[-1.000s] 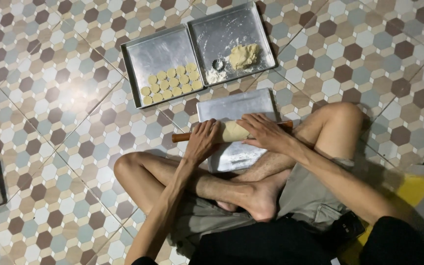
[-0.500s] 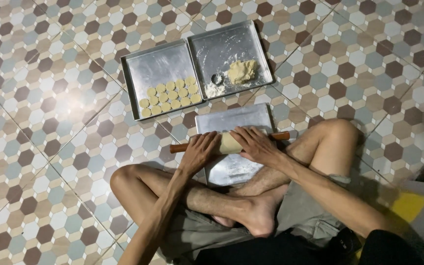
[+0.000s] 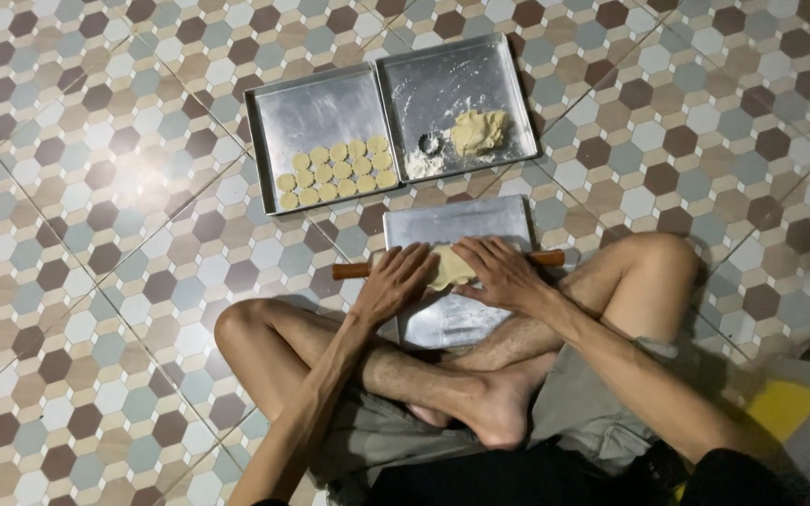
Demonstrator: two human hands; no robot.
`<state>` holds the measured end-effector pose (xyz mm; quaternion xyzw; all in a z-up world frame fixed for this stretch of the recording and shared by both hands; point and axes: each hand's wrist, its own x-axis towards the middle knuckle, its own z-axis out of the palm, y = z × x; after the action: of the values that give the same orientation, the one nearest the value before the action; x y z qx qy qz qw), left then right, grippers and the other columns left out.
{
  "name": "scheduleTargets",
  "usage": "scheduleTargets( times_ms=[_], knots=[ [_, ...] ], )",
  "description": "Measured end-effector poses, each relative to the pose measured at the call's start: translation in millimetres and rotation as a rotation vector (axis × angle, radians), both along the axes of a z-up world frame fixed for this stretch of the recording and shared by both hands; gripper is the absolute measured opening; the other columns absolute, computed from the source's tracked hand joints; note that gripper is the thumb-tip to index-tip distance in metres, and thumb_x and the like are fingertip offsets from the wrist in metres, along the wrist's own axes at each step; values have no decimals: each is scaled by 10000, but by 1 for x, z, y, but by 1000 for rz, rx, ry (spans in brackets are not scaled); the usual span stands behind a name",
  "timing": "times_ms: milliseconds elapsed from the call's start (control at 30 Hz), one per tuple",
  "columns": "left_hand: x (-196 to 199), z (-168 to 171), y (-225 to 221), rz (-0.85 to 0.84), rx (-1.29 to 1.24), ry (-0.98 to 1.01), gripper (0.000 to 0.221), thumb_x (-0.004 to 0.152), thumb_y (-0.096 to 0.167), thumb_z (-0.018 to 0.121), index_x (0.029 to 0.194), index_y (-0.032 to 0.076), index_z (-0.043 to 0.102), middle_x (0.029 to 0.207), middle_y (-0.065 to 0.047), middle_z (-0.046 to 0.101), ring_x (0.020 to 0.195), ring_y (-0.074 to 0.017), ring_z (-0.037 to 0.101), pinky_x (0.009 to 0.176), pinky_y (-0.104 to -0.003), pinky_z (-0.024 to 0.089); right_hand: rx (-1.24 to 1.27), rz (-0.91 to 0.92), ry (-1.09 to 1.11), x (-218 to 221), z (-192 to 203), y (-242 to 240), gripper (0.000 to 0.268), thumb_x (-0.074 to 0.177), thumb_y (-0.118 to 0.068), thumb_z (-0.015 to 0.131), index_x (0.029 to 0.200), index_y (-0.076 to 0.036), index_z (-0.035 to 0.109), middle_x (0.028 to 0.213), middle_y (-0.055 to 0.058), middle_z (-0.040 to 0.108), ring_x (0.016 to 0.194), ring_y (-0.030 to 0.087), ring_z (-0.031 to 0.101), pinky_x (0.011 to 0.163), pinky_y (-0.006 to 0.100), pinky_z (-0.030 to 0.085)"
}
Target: Rolling out dough with a rolling pin and cutting it into circular shapes using a cutter on a metal tray.
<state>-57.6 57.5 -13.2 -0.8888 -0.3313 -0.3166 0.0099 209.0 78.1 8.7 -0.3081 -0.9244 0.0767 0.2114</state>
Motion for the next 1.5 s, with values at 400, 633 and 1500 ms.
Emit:
scheduleTargets(
  times_ms=[400, 633, 1500],
  knots=[
    [16, 14, -1, -10, 25, -298, 114, 974, 120, 686, 1044, 61, 754, 975, -127, 761, 946, -308, 754, 806, -402, 594, -69, -11, 107, 0, -2, 3, 412, 929, -269, 757, 1300, -123, 653, 1245, 145, 666, 1185, 343, 649, 1013, 519, 439],
    [23, 10, 22, 119, -266, -377, 159, 973, 224, 727, 1013, 72, 754, 786, -108, 699, 760, -308, 719, 709, -414, 563, -314, -37, 247, -2, 10, 19, 171, 1053, -124, 630, 1117, 17, 703, 1060, 240, 712, 1030, 476, 673, 849, 557, 505],
    [24, 44, 77, 51, -1207, -853, 209, 882, 195, 852, 838, 31, 731, 682, -140, 730, 620, -161, 732, 600, -270, 598, -983, -151, 547, 8, -6, 61, 271, 1111, -245, 603, 922, -61, 665, 887, 32, 735, 755, 98, 603, 687, 258, 520]
  ],
)
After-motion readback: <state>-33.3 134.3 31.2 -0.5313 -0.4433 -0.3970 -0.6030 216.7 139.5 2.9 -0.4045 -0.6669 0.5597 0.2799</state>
